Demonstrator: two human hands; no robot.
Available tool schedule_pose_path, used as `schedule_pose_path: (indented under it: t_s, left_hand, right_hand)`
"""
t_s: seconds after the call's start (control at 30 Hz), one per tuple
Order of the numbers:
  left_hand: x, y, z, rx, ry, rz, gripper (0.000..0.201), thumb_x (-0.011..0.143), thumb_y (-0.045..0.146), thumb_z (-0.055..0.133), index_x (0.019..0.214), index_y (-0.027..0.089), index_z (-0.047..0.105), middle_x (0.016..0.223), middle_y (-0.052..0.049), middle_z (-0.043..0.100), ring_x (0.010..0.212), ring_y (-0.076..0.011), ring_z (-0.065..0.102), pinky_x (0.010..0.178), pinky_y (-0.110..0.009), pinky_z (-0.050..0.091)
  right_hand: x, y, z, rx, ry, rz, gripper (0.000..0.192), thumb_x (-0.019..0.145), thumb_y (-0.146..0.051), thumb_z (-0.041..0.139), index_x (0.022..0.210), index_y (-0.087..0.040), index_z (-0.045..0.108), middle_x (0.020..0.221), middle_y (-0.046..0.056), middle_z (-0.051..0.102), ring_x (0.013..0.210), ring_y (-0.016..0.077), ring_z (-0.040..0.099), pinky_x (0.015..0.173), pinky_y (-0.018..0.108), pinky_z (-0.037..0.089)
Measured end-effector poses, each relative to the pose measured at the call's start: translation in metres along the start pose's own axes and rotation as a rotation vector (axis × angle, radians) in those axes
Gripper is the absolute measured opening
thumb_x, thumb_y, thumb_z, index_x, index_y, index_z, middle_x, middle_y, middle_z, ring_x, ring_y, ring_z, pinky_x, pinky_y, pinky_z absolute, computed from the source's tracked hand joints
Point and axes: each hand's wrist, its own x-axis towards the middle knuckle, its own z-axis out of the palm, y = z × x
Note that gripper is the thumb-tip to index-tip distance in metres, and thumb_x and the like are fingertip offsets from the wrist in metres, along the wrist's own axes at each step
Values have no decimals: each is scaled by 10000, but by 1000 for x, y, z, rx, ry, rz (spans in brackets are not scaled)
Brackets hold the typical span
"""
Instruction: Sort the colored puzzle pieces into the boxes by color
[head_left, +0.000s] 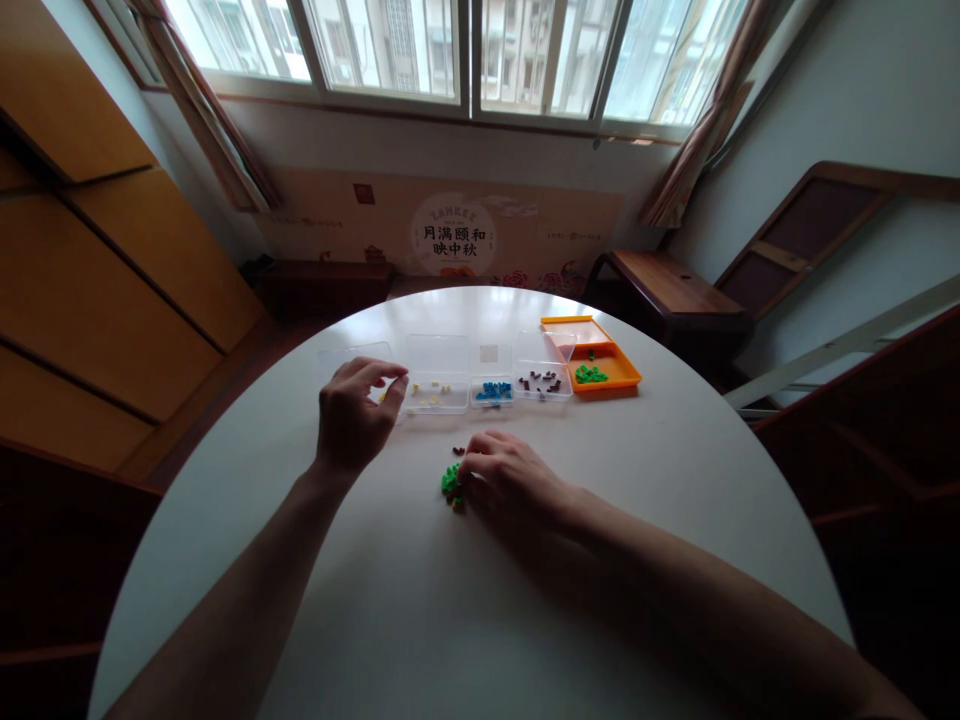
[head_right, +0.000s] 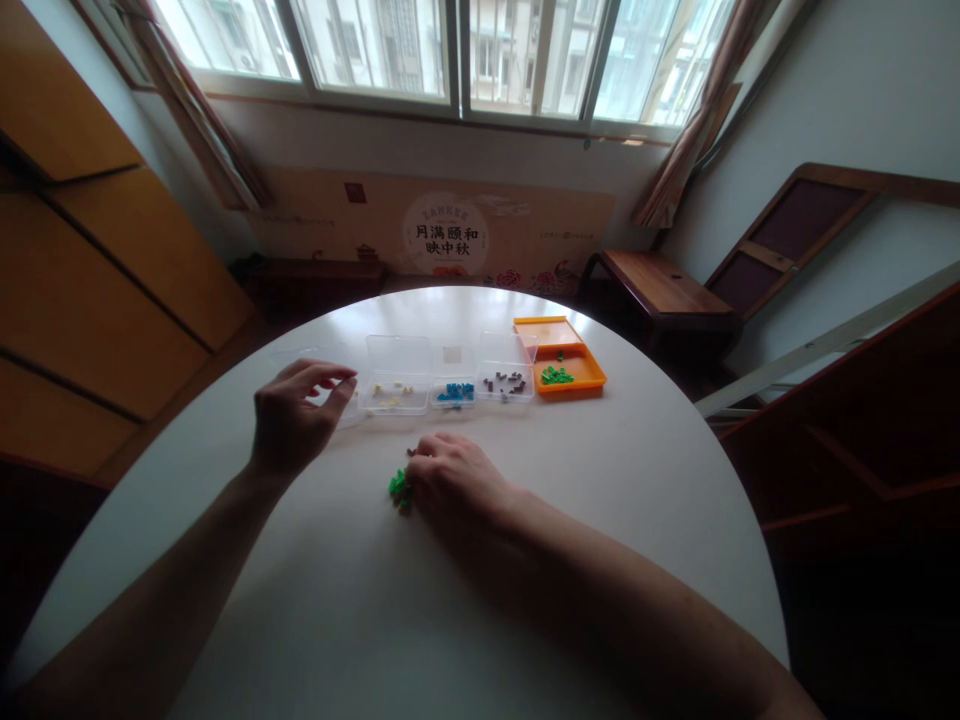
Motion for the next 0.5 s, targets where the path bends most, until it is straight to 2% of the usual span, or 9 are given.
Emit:
schedule_pose_path:
  t_s: [0.3, 0.4, 0.5]
  left_hand:
    - [-1, 8, 1, -92, -110, 93, 107, 842, 248, 585, 830, 196, 678, 836, -25, 659, 729, -155, 612, 683, -295, 519]
    - [-2, 13, 1, -83, -122, 148, 106, 849, 241, 577, 833, 201, 674, 838, -30, 661, 787, -173, 620, 734, -315, 522]
    - [-3, 17, 1, -67, -122, 221, 87, 843, 213, 589, 834, 195, 673, 837, -37, 669, 814, -188, 615, 761, -334, 514]
  right_hand:
    - [3, -5, 1, -70, -80, 58, 112, 900, -153, 521, 832, -155, 610, 851, 57, 575, 757, 154, 496, 736, 281, 384]
    - [6, -4, 1, 174, 3, 140, 81, 883, -137, 534, 835, -161, 594, 881, 48, 565, 797, 143, 520, 747, 266, 401]
    - [11, 2, 1, 658, 159, 288, 74, 885, -210, 531, 831, -169, 560, 826, 12, 540, 696, 111, 507, 655, 239, 406]
